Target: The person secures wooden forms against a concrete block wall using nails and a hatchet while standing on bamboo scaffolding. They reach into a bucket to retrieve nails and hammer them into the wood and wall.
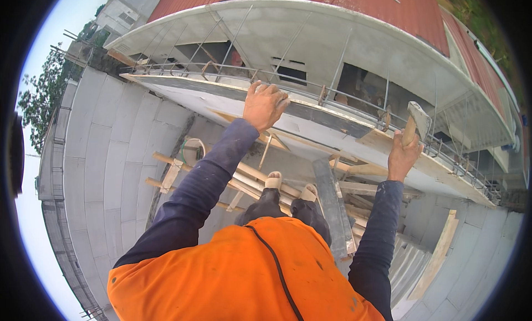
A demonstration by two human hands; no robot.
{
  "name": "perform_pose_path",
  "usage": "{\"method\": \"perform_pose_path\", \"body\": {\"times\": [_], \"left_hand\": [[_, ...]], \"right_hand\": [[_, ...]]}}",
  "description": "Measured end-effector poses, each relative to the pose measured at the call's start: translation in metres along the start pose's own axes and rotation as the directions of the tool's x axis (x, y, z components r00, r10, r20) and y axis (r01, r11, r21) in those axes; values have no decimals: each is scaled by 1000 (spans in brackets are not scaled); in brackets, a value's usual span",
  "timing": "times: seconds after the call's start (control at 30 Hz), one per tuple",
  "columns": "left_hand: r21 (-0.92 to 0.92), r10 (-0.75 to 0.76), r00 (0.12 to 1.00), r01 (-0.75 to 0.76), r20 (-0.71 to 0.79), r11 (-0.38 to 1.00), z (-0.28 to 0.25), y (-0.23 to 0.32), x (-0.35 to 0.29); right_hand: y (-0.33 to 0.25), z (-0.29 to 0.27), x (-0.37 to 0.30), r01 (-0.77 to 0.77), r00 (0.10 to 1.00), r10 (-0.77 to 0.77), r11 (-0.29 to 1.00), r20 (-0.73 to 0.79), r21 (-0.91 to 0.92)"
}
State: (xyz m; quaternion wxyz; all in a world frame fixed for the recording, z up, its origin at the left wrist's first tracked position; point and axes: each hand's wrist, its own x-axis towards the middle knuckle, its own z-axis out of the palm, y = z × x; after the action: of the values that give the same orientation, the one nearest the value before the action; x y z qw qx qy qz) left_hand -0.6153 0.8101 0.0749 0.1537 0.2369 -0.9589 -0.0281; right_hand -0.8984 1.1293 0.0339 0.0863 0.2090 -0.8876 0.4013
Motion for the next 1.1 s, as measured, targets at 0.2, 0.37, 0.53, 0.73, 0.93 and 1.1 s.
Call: {"method": "perform_pose_path", "body": {"times": [0.2, 0.37, 0.53, 0.73, 0.93, 1.1], "left_hand": [[-250, 11, 989, -48, -147, 967, -21, 16, -1], [-983, 292, 945, -171, -146, 65, -187, 62, -24], [-810, 538, 754, 12, -378, -586, -247, 127, -34], [-586, 649, 666, 376, -367, -718, -222, 156, -31], [-834, 612, 762, 187, -211, -520, -215, 135, 4], [-521, 150, 988, -109, 37, 847, -76, 69, 63]], "right_hand": [[5, -2, 0, -13, 998, 9, 998, -68, -57], [-5, 4, 6, 15, 997, -19, 998, -71, -66], [7, 1, 6, 25, 996, -30, 998, -80, -65], [20, 1, 0, 39, 989, -46, 998, -138, -50], [-19, 16, -3, 68, 997, -68, 998, -43, 4], [4, -9, 6, 46, 997, -51, 994, -56, -102]]}}
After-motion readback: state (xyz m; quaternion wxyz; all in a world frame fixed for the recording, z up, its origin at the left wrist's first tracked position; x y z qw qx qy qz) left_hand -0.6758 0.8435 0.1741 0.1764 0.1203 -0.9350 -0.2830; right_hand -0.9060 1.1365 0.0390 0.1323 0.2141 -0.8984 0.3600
